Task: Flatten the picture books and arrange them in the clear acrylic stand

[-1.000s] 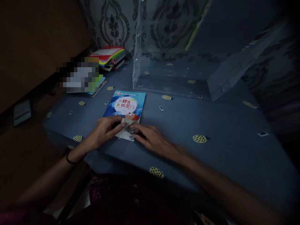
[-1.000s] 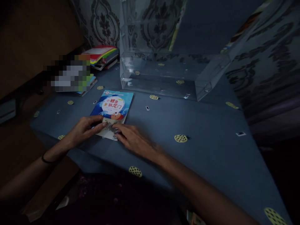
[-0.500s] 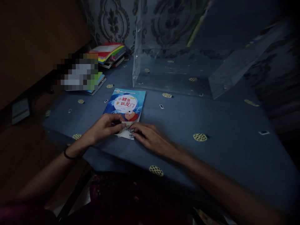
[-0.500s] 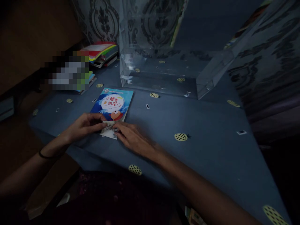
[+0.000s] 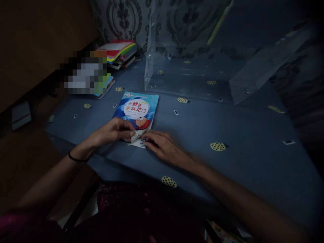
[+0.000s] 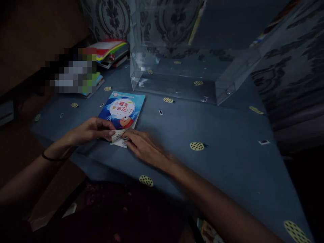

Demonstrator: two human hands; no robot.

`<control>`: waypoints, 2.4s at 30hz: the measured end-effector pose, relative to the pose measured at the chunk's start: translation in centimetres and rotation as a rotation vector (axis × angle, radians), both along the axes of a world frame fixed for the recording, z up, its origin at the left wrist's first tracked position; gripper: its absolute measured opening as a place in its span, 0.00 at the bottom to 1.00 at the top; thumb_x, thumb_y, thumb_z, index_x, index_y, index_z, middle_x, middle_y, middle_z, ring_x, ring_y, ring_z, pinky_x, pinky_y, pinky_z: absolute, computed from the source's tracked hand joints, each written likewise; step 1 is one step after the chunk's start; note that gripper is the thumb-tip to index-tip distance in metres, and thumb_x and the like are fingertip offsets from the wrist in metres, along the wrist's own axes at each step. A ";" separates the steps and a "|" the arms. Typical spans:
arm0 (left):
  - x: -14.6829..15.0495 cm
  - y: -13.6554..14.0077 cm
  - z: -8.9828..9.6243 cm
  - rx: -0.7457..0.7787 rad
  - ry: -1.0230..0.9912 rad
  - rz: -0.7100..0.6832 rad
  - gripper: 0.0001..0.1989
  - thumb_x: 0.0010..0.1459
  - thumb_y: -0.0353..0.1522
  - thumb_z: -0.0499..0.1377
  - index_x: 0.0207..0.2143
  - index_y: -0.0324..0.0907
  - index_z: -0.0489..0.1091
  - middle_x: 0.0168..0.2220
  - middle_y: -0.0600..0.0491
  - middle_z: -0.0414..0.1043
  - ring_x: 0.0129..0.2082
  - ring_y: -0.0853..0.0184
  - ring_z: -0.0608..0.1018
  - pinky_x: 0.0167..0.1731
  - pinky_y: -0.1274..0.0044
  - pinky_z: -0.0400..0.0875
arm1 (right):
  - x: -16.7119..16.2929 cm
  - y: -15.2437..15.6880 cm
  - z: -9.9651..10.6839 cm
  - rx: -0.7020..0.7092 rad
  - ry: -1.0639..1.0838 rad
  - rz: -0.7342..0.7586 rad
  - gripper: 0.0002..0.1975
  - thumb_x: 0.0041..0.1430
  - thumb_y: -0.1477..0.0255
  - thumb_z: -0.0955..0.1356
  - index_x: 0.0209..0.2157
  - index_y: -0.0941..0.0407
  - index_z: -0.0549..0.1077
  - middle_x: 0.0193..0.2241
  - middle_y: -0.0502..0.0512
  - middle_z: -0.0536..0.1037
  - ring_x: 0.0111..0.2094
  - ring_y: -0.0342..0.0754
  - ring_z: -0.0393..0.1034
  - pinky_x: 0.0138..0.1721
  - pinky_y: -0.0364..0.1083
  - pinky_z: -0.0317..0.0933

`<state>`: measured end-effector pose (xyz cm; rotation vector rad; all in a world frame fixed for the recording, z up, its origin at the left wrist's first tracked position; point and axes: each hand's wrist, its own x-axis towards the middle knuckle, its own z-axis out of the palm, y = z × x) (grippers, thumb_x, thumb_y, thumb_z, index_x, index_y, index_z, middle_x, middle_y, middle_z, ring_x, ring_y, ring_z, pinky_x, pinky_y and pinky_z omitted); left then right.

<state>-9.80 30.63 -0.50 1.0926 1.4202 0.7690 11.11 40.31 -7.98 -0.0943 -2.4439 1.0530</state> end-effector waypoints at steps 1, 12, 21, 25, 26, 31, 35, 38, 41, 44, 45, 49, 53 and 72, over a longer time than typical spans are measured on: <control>0.0 0.0 -0.1 -0.002 -0.006 0.007 0.11 0.51 0.35 0.69 0.32 0.36 0.77 0.27 0.55 0.75 0.27 0.74 0.74 0.32 0.81 0.72 | 0.0 0.0 0.0 0.002 0.000 -0.001 0.07 0.70 0.74 0.63 0.45 0.56 0.71 0.42 0.58 0.79 0.39 0.48 0.74 0.42 0.50 0.70; 0.1 0.0 -0.6 -0.016 -0.009 0.014 0.11 0.51 0.35 0.70 0.31 0.36 0.77 0.27 0.55 0.76 0.27 0.74 0.75 0.32 0.81 0.73 | 1.0 -0.2 1.0 -0.091 -0.108 -0.068 0.03 0.67 0.73 0.64 0.40 0.55 0.70 0.31 0.51 0.78 0.29 0.45 0.70 0.33 0.46 0.66; -0.1 -0.1 -0.8 0.011 0.035 -0.004 0.12 0.52 0.37 0.69 0.31 0.36 0.77 0.27 0.54 0.76 0.27 0.74 0.75 0.30 0.82 0.71 | 1.4 -0.1 0.6 0.171 -0.018 0.045 0.13 0.67 0.79 0.61 0.41 0.57 0.77 0.36 0.57 0.77 0.35 0.47 0.71 0.36 0.47 0.68; -0.1 0.0 -0.8 0.009 0.053 -0.003 0.12 0.52 0.37 0.69 0.31 0.36 0.77 0.27 0.54 0.76 0.27 0.73 0.75 0.31 0.81 0.71 | 1.6 -0.5 1.2 0.366 -0.075 0.022 0.13 0.68 0.78 0.62 0.38 0.59 0.78 0.34 0.59 0.74 0.33 0.48 0.67 0.33 0.48 0.67; -0.1 0.0 -0.8 0.005 0.052 -0.002 0.12 0.52 0.37 0.69 0.31 0.36 0.77 0.27 0.54 0.76 0.27 0.73 0.76 0.31 0.80 0.72 | 1.7 -0.6 1.4 0.389 -0.084 0.013 0.13 0.68 0.78 0.61 0.38 0.60 0.78 0.34 0.59 0.74 0.33 0.48 0.67 0.32 0.48 0.66; 0.0 0.1 -0.7 -0.012 0.031 -0.004 0.14 0.50 0.39 0.71 0.32 0.37 0.77 0.27 0.54 0.76 0.27 0.72 0.77 0.33 0.78 0.75 | 1.7 -0.8 1.7 0.376 -0.081 0.041 0.14 0.67 0.81 0.60 0.39 0.60 0.77 0.39 0.61 0.76 0.38 0.51 0.70 0.36 0.50 0.70; 0.0 0.1 -0.7 -0.018 0.017 0.002 0.12 0.51 0.37 0.70 0.32 0.36 0.77 0.27 0.54 0.76 0.27 0.73 0.77 0.33 0.79 0.75 | 1.7 -0.6 1.4 0.353 -0.049 0.065 0.13 0.65 0.82 0.61 0.41 0.59 0.76 0.41 0.61 0.77 0.41 0.52 0.70 0.39 0.52 0.71; 0.0 0.0 -0.7 -0.027 0.013 0.011 0.11 0.51 0.35 0.70 0.32 0.36 0.77 0.27 0.54 0.76 0.27 0.73 0.77 0.33 0.79 0.76 | 1.8 -0.5 1.2 0.352 -0.038 0.054 0.12 0.64 0.81 0.61 0.41 0.59 0.74 0.39 0.61 0.77 0.40 0.53 0.70 0.40 0.53 0.71; 0.0 0.0 -0.6 -0.030 0.003 0.017 0.11 0.51 0.35 0.70 0.32 0.36 0.77 0.27 0.54 0.76 0.27 0.73 0.77 0.33 0.79 0.76 | 1.8 -0.5 1.1 0.321 -0.058 -0.004 0.12 0.63 0.82 0.60 0.42 0.59 0.72 0.35 0.59 0.76 0.36 0.51 0.69 0.39 0.52 0.71; 0.0 0.0 -0.6 -0.025 -0.003 0.017 0.11 0.51 0.35 0.70 0.32 0.36 0.77 0.27 0.54 0.76 0.27 0.73 0.77 0.33 0.79 0.76 | 1.9 -0.4 0.9 0.333 -0.050 0.004 0.14 0.64 0.82 0.60 0.45 0.59 0.72 0.37 0.59 0.76 0.38 0.51 0.69 0.40 0.52 0.70; 0.0 0.0 -0.7 -0.026 0.000 0.014 0.12 0.51 0.36 0.70 0.32 0.36 0.77 0.27 0.54 0.77 0.27 0.73 0.77 0.33 0.79 0.75 | 1.9 -0.4 0.9 0.358 -0.043 0.023 0.13 0.65 0.81 0.60 0.45 0.59 0.73 0.37 0.60 0.76 0.39 0.51 0.69 0.41 0.52 0.70; 0.0 0.0 -0.7 -0.035 -0.001 0.004 0.12 0.51 0.36 0.70 0.32 0.36 0.77 0.27 0.54 0.77 0.27 0.73 0.77 0.34 0.79 0.75 | 1.8 -0.6 0.9 0.454 -0.052 0.026 0.14 0.69 0.80 0.60 0.38 0.60 0.77 0.35 0.59 0.75 0.37 0.50 0.68 0.37 0.49 0.69; 0.1 0.1 -0.7 -0.040 -0.020 0.024 0.11 0.50 0.35 0.71 0.32 0.36 0.77 0.26 0.54 0.76 0.26 0.73 0.77 0.33 0.79 0.75 | 1.7 -0.7 1.1 0.453 -0.055 0.011 0.15 0.70 0.78 0.60 0.38 0.60 0.78 0.36 0.59 0.75 0.36 0.50 0.67 0.33 0.49 0.68; 0.0 0.2 -0.6 -0.059 -0.012 0.007 0.11 0.50 0.35 0.71 0.32 0.36 0.77 0.26 0.53 0.78 0.27 0.73 0.78 0.34 0.80 0.76 | 1.9 -0.5 1.0 0.472 -0.071 0.039 0.15 0.70 0.79 0.59 0.40 0.59 0.77 0.37 0.60 0.76 0.39 0.51 0.68 0.37 0.50 0.71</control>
